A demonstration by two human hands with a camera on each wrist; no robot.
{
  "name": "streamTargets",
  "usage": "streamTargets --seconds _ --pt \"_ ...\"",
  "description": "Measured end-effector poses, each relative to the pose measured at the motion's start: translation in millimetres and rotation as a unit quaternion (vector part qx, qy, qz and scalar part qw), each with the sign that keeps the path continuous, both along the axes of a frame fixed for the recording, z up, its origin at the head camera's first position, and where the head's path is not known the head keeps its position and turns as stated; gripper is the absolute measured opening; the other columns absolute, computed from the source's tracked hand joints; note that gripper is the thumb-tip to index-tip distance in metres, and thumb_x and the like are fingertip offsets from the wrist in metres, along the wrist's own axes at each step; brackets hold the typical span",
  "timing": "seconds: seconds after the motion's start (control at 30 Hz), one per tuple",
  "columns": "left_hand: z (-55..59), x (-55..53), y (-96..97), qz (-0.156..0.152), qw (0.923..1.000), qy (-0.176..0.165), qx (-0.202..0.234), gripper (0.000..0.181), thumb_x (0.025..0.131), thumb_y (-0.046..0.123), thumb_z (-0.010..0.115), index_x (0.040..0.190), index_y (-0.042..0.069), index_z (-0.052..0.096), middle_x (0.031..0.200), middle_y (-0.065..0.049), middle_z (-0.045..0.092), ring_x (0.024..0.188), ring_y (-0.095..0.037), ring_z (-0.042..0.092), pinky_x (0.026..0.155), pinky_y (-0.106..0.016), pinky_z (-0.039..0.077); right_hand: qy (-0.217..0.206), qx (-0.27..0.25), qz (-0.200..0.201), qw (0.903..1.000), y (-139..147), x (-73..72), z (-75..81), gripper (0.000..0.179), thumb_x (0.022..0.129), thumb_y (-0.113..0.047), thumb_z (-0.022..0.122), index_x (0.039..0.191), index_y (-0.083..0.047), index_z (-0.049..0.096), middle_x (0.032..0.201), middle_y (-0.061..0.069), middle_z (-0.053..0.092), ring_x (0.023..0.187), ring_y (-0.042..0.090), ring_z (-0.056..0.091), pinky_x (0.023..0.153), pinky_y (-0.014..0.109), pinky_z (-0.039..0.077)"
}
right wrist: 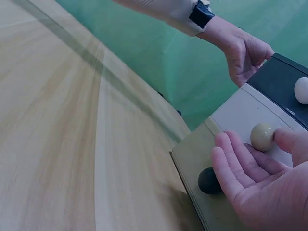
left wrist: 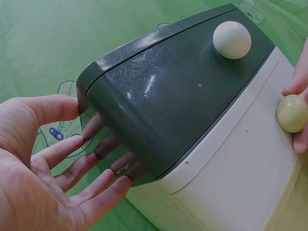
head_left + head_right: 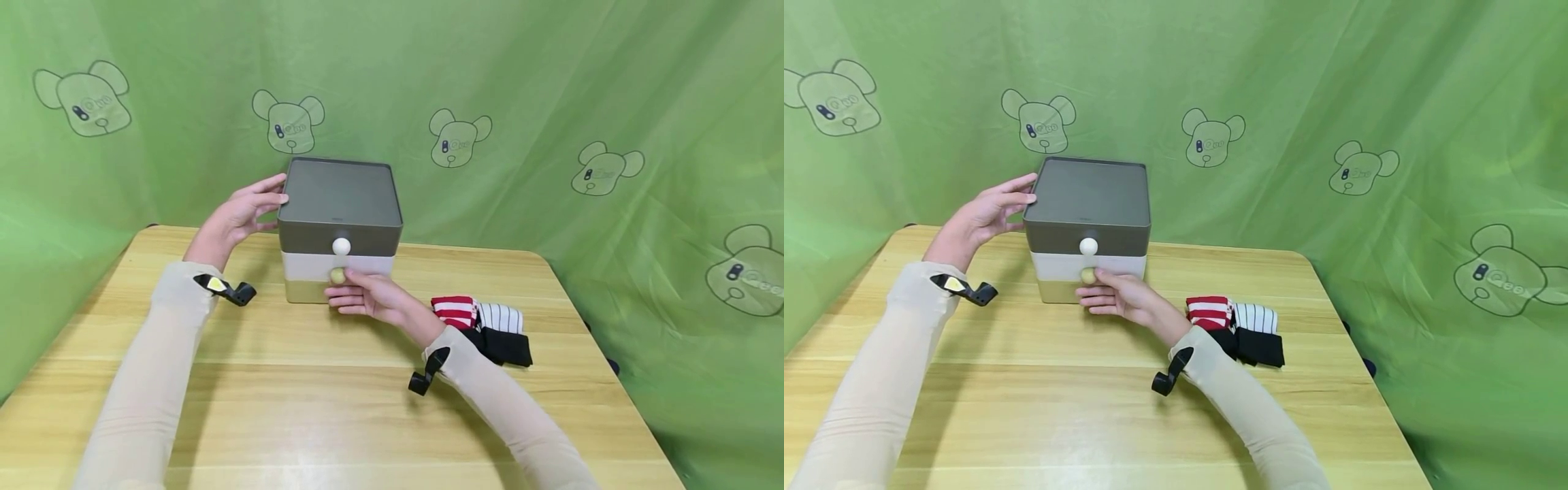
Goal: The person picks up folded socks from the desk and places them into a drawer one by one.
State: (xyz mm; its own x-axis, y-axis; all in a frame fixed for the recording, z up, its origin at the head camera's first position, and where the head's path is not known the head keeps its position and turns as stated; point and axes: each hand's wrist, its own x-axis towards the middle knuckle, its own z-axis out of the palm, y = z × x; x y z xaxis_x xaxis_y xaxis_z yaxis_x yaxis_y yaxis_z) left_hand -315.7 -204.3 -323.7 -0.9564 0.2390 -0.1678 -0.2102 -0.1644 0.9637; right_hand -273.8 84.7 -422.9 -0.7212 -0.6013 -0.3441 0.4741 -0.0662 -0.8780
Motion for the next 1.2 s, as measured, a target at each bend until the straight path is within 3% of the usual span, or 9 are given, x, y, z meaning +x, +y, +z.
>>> streamTargets --seconds 0.27,0.6,0.77,0.87,1.2 --pt "-2.1 1.0 -0.4 0.0 1.0 -0.003 0.001 0.07 0.102 0.01 0.059 0.162 0.027 0.026 0.171 0.003 0.021 0.156 -0.024 0.022 0.129 -0.057 0.015 0.011 0.008 -0.014 0.9998 -1 2.2 -3.1 0.029 0.109 -0.027 0.049 0.127 -0.008 0.062 0.106 0.007 0.078 0.1 0.02 0.075 0.11 0.047 0.05" --pt "-4.0 0.7 0.5 -0.005 1.0 0.003 0.007 0.07 0.102 0.008 0.058 0.162 0.025 0.026 0.171 0.001 0.022 0.154 -0.023 0.026 0.128 -0.06 0.013 0.027 0.027 -0.018 0.9991 1 12.1 -4.4 0.034 0.108 -0.026 0.051 0.131 -0.003 0.06 0.102 0.005 0.078 0.094 0.017 0.075 0.114 0.051 0.045" --pt "-4.3 0.6 0.6 -0.006 0.9999 0.009 0.008 0.07 0.103 0.008 0.057 0.162 0.024 0.025 0.17 0.001 0.024 0.136 -0.016 0.043 0.128 -0.061 0.014 0.049 0.04 -0.013 0.9979 3 23.9 -3.4 0.039 0.108 -0.027 0.051 0.134 0.001 0.058 0.102 0.005 0.078 0.095 0.016 0.075 0.114 0.053 0.044" --pt "-3.9 0.6 0.6 -0.004 0.9999 0.007 0.008 0.07 0.102 0.008 0.058 0.162 0.025 0.025 0.17 0.0 0.025 0.126 -0.012 0.047 0.128 -0.061 0.015 0.078 0.057 -0.014 0.9953 4 32.5 -2.5 0.042 0.108 -0.028 0.052 0.135 0.004 0.058 0.105 0.008 0.078 0.094 0.016 0.075 0.11 0.053 0.048" --pt "-2.2 -0.3 -1.4 0.002 1.0 0.003 0.007 0.07 0.101 0.009 0.059 0.161 0.026 0.027 0.169 0.001 0.027 0.135 -0.016 0.042 0.128 -0.061 0.014 0.14 0.105 -0.019 0.9844 8 61.2 -1.0 0.043 0.105 -0.029 0.057 0.129 0.006 0.065 0.111 0.02 0.077 0.087 0.014 0.076 0.101 0.053 0.055"
